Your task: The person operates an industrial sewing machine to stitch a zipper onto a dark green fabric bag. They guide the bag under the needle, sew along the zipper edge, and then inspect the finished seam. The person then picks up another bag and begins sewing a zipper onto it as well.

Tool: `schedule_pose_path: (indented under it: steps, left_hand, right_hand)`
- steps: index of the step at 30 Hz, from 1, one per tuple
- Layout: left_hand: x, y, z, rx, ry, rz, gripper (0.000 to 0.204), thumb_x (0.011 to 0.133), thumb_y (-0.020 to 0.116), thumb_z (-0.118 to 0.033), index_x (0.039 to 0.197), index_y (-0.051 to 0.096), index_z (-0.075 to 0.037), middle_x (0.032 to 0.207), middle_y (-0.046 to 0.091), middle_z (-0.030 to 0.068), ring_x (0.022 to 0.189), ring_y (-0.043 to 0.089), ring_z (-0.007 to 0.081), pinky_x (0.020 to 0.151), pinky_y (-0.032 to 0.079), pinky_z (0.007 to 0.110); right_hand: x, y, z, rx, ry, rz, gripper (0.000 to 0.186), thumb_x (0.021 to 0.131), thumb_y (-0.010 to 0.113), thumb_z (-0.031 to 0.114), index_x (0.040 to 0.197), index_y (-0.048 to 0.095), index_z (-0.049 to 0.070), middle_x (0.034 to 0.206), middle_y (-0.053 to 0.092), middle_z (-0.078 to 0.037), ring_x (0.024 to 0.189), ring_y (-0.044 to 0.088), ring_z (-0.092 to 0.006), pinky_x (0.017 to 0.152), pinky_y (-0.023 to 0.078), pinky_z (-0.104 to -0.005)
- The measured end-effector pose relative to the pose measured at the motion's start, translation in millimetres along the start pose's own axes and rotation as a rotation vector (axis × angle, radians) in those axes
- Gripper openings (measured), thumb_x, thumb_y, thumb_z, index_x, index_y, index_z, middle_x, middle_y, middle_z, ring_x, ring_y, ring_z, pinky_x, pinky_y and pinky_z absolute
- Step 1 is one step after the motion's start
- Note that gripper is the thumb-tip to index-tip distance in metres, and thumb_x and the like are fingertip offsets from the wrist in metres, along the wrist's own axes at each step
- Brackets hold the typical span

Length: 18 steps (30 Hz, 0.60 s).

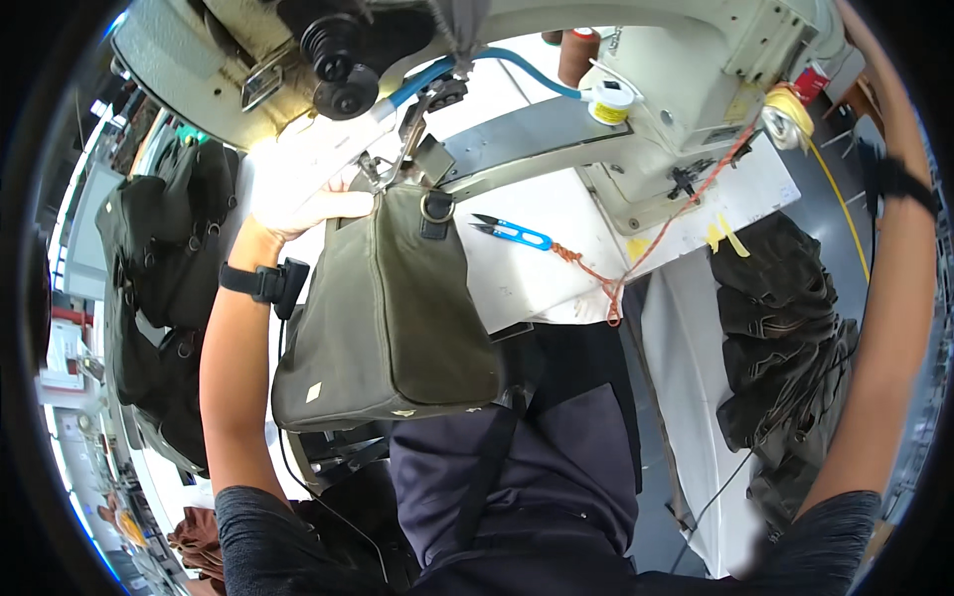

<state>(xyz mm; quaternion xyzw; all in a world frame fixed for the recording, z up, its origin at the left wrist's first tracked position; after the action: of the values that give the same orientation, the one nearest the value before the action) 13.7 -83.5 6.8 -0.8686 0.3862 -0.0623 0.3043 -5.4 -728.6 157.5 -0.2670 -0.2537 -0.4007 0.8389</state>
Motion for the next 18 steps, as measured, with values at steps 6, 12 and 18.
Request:
schedule_pose_path:
  steps: [6, 12, 18]
  left_hand:
    - [11, -12, 11, -0.027, 0.143, -0.053, 0.053, 0.084, 0.081, -0.017, 0.132, 0.064, -0.001, 0.120, 0.068, 0.0042, 0.108, 0.060, 0.0123, 0.094, 0.051, 0.029]
    - [10, -7, 31, -0.113, 0.027, -0.017, 0.039, 0.088, 0.080, -0.020, 0.120, 0.070, -0.001, 0.111, 0.070, 0.0031, 0.104, 0.062, 0.0108, 0.096, 0.050, 0.028]
    - [-1, -1, 31, -0.231, 0.121, -0.053, 0.037, 0.094, 0.074, -0.023, 0.122, 0.069, 0.000, 0.116, 0.070, 0.0043, 0.106, 0.061, 0.0118, 0.097, 0.049, 0.029]
  right_hand:
    - [-16, 25, 34, 0.130, -0.099, -0.129, 0.057, 0.100, 0.060, 0.048, 0.120, 0.070, -0.005, 0.109, 0.072, -0.009, 0.095, 0.063, -0.0141, 0.087, 0.048, -0.0271]
    - [-61, 26, 28, 0.295, 0.049, -0.271, 0.057, 0.098, 0.064, 0.046, 0.119, 0.070, -0.006, 0.101, 0.070, -0.007, 0.088, 0.059, -0.0110, 0.083, 0.048, -0.0253]
    - [-87, -8, 67, -0.041, -0.239, -0.310, 0.044, 0.099, 0.065, 0.036, 0.124, 0.068, 0.000, 0.101, 0.068, -0.005, 0.087, 0.060, -0.0116, 0.084, 0.048, -0.0246]
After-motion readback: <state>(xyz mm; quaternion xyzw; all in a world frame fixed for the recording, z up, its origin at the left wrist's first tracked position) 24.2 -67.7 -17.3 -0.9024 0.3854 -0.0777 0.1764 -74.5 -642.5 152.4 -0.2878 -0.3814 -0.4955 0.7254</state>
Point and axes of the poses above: each hand's wrist, its own x-axis towards the middle knuckle, its own y-axis out of the palm, z = x × y, the point moved 7 cm from there along x, towards the middle knuckle
